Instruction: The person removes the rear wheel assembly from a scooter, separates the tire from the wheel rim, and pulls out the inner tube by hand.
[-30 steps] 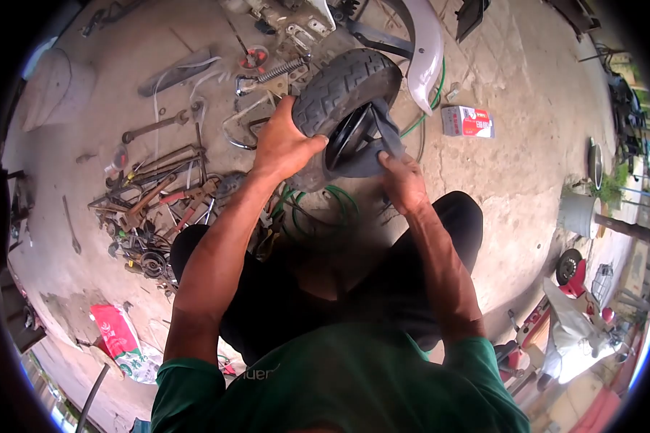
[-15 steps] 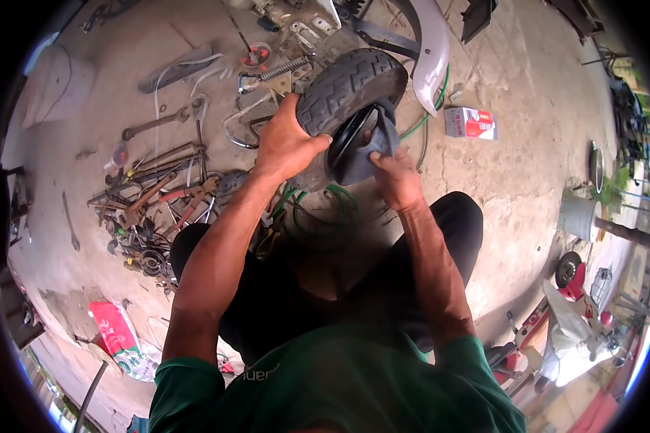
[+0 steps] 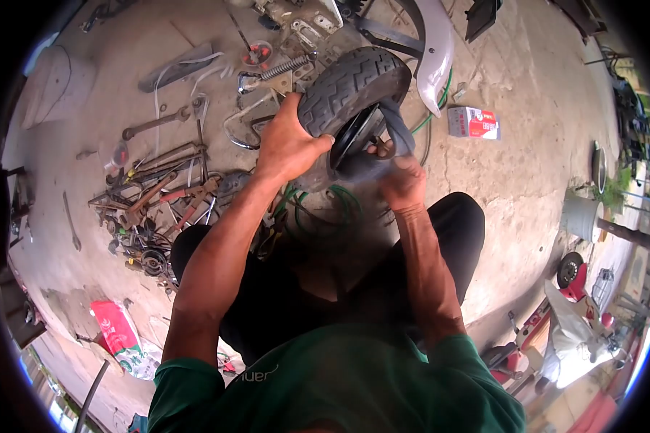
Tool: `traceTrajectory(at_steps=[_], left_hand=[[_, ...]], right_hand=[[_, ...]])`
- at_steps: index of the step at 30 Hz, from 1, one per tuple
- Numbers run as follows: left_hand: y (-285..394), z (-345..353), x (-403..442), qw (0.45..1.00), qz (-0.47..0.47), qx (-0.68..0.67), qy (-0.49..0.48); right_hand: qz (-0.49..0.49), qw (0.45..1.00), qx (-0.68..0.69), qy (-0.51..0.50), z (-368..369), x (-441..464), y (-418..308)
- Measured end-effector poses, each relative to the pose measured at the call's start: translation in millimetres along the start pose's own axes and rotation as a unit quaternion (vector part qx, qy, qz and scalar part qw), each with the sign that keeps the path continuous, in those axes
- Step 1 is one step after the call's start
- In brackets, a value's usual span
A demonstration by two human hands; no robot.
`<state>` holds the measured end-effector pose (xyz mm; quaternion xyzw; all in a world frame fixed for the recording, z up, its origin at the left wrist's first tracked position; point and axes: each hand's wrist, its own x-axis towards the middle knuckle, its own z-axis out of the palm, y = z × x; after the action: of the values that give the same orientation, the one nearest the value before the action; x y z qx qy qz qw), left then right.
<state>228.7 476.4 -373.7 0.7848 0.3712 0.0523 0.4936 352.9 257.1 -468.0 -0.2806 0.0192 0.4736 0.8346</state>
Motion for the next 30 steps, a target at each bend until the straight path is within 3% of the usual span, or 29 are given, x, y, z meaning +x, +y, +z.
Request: traceTrajectory(at_steps=[4,7,13,16,23,24,25,27,28,30], left_hand=[[2,0,-1,1.000,-0.008,0.011,0.000],[-5,6,0,0.999,0.026,0.014,0.031],[-6,11,0,0.999,0.029,0.004,0.031],[-4,10,0,0.999,0.022,-0.007,0.038],[-6,12,3,0.998,0.028,-0.005,0.052],[-7,13,4,0.998,0.032,0.000,0.052],[-7,13,5,0.998,0.036,0.004,0.054],[-5,15,3,0.998,0.034,0.007,0.050],[-1,14,3,0.998,0.032,0.006,0.049],[-1,10,2,0.998,0.033,0.003,0.048]], right_hand=[[-0.005,0.993,0.108,0.046,-19,-12,15],[0.067,0.989,0.118,0.051,-28,-18,20],[0.088,0.990,0.070,0.084,-39,-21,27],[0.095,0.989,0.039,0.109,-25,-23,25],[0.199,0.973,0.102,0.063,18,-26,3],[0.177,0.980,0.055,0.078,28,-26,-3],[0.175,0.983,0.043,0.030,27,-23,-10],[0.135,0.986,-0.059,0.082,52,-19,-12],[0.131,0.989,-0.063,0.005,42,-13,-13],[0.099,0.993,-0.063,-0.017,53,-6,-3]])
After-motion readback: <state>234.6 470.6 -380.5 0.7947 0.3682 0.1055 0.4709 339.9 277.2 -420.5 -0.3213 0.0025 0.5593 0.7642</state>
